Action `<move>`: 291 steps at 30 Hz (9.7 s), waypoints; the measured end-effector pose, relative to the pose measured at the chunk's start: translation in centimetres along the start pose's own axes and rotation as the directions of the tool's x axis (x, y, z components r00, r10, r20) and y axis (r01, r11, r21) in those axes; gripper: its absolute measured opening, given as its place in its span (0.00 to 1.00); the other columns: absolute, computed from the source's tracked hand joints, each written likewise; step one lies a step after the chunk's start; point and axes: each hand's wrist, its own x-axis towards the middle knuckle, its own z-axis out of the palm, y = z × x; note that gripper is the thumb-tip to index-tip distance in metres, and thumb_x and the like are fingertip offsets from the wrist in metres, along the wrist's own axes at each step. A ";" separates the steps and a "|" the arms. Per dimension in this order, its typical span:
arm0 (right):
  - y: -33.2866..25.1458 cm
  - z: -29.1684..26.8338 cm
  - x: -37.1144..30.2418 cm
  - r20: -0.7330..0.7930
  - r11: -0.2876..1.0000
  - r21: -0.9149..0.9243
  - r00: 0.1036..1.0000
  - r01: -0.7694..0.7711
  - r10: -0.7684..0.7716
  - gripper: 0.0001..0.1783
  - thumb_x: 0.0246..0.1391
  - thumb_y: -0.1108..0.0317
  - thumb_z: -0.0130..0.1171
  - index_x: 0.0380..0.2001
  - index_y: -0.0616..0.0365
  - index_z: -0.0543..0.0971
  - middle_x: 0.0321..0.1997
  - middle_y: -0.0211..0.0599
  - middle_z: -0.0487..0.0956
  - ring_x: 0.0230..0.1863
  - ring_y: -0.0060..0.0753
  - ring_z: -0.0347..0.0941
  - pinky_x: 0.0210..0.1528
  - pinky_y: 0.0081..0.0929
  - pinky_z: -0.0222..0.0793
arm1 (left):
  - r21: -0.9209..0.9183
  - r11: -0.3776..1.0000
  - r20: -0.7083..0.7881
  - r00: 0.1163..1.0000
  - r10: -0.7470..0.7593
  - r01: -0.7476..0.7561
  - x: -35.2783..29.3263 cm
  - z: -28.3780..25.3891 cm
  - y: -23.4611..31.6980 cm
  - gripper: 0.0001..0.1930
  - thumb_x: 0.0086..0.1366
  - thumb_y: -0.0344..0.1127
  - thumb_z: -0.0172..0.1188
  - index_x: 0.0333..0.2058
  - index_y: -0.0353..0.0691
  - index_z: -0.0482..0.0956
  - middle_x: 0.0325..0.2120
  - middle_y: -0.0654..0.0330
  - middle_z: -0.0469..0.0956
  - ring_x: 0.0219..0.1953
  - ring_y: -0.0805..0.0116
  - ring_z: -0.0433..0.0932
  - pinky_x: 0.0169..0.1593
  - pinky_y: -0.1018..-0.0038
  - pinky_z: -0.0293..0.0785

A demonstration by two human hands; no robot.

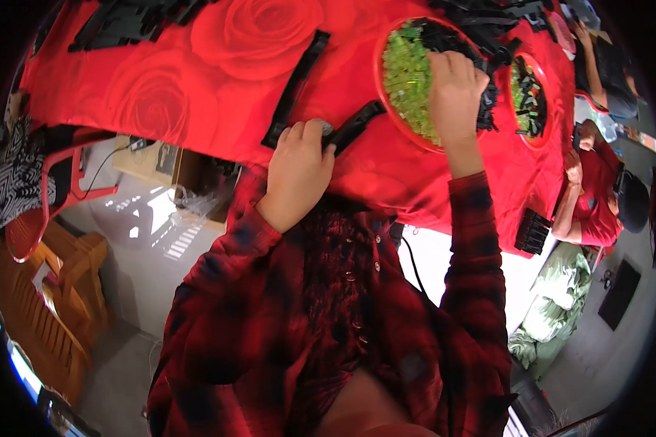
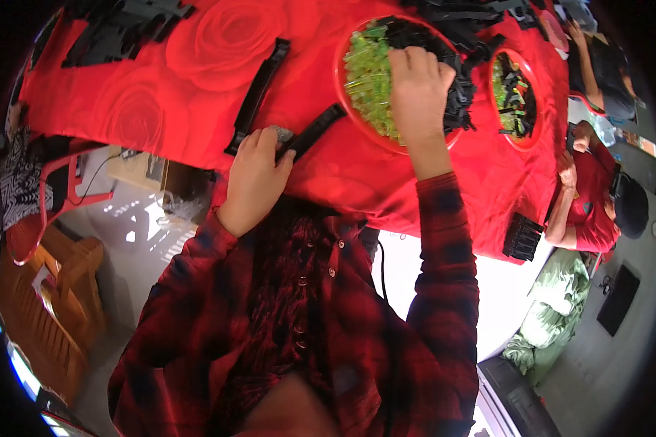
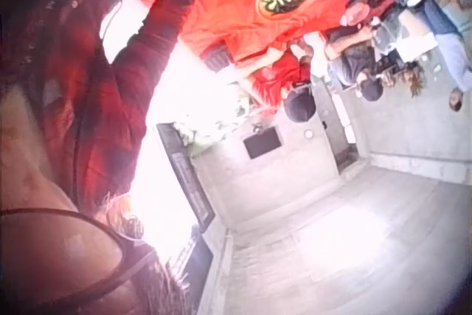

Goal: The person assembles plastic toy components by hand, inserting small green pieces into black plastic parts and placing the assembled items into a box.

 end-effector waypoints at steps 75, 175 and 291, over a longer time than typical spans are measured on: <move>-12.3 -3.6 -3.9 0.196 0.831 0.556 0.975 -0.020 -0.108 0.13 0.50 0.81 0.52 0.40 0.57 0.74 0.29 0.33 0.75 0.32 0.33 0.75 0.62 0.45 0.56 | 0.064 0.941 -0.145 0.930 0.339 -0.333 -2.6 0.4 -2.6 0.10 0.44 0.26 0.65 0.27 0.38 0.75 0.31 0.57 0.73 0.35 0.54 0.71 0.39 0.62 0.68; -9.6 -8.0 -3.2 0.095 0.556 0.703 0.834 -0.443 0.544 0.07 0.64 0.72 0.56 0.42 0.62 0.73 0.31 0.41 0.78 0.27 0.30 0.76 0.30 0.27 0.72 | -0.191 0.947 -0.116 0.964 0.238 -0.257 -1.2 -3.1 -0.8 0.40 0.50 0.32 0.74 0.61 0.33 0.65 0.45 0.55 0.78 0.46 0.54 0.73 0.51 0.65 0.69; -12.1 -15.4 -10.6 0.609 -0.190 0.789 0.784 -0.584 0.120 0.34 0.59 0.75 0.60 0.68 0.60 0.61 0.63 0.42 0.67 0.55 0.24 0.67 0.59 0.25 0.66 | -0.671 0.034 0.725 0.646 0.239 0.741 -10.7 -2.0 0.7 0.24 0.77 0.48 0.39 0.56 0.34 0.69 0.43 0.50 0.80 0.37 0.63 0.82 0.41 0.72 0.80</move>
